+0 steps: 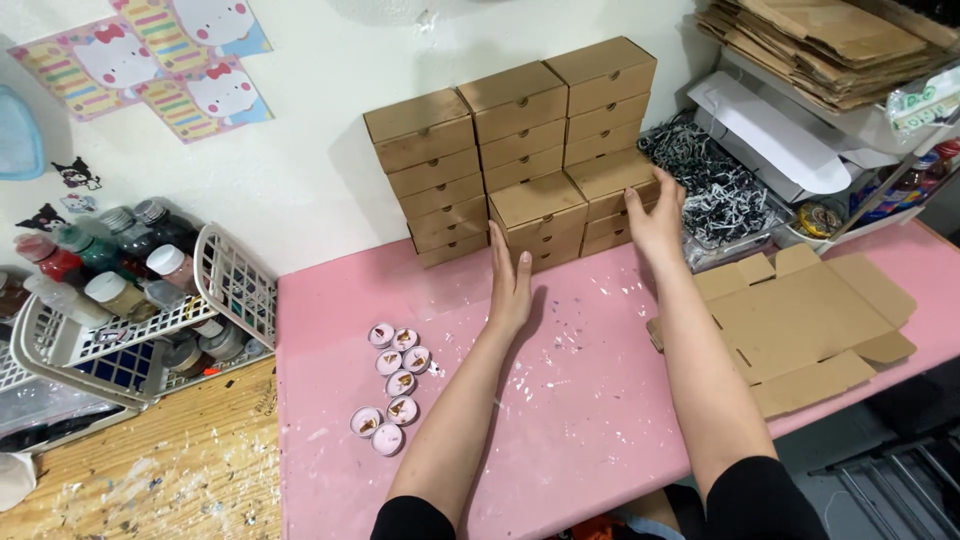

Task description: Packing small candles into boxes with decorative filler material.

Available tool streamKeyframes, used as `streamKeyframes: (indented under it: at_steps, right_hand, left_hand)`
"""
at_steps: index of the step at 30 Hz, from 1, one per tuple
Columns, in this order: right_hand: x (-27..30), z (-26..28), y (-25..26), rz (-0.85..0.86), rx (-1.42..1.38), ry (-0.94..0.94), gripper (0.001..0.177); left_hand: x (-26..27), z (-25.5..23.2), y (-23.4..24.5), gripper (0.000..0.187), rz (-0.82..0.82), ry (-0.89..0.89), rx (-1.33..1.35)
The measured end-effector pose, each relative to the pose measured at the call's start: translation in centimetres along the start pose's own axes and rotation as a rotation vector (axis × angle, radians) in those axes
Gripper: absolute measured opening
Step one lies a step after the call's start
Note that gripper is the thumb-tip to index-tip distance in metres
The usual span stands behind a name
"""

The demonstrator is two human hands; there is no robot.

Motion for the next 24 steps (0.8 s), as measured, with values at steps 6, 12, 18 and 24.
streamKeyframes:
  at_steps: [6, 12, 18, 24]
  right_hand:
    - [0.3, -0.1, 0.1, -0.014, -0.079, -0.073, 0.056]
    - [0.9, 2.5, 1.3, 0.03, -0.118, -0.078, 0.056]
    - [1.8, 3.6, 1.5, 0.008, -0.012, -0.018, 0.068]
    - [2.6, 4.8, 2.0, -0.075, -0.039, 0.072, 0.065]
  left_hand:
    - [0.0, 0.7, -0.4, 0.08, 0.002, -0.013, -0.04]
    - [0.0, 0.2, -0.3, 0.081, 0.03, -0.007, 0.015]
    - [0.6, 1.2, -0.8, 0.079, -0.014, -0.008, -0.087]
    - [1.0, 2.1, -0.2, 0.074, -0.07, -0.028, -0.134]
Point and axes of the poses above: each hand's wrist, its own x-axis away from the middle knuckle, its own y-axis out of the back of the hand, z = x × y, the point moved 8 cm from there along -x, towards the middle knuckle, and after that the axes turned 5 degrees about -z, right-handed, at the moved point
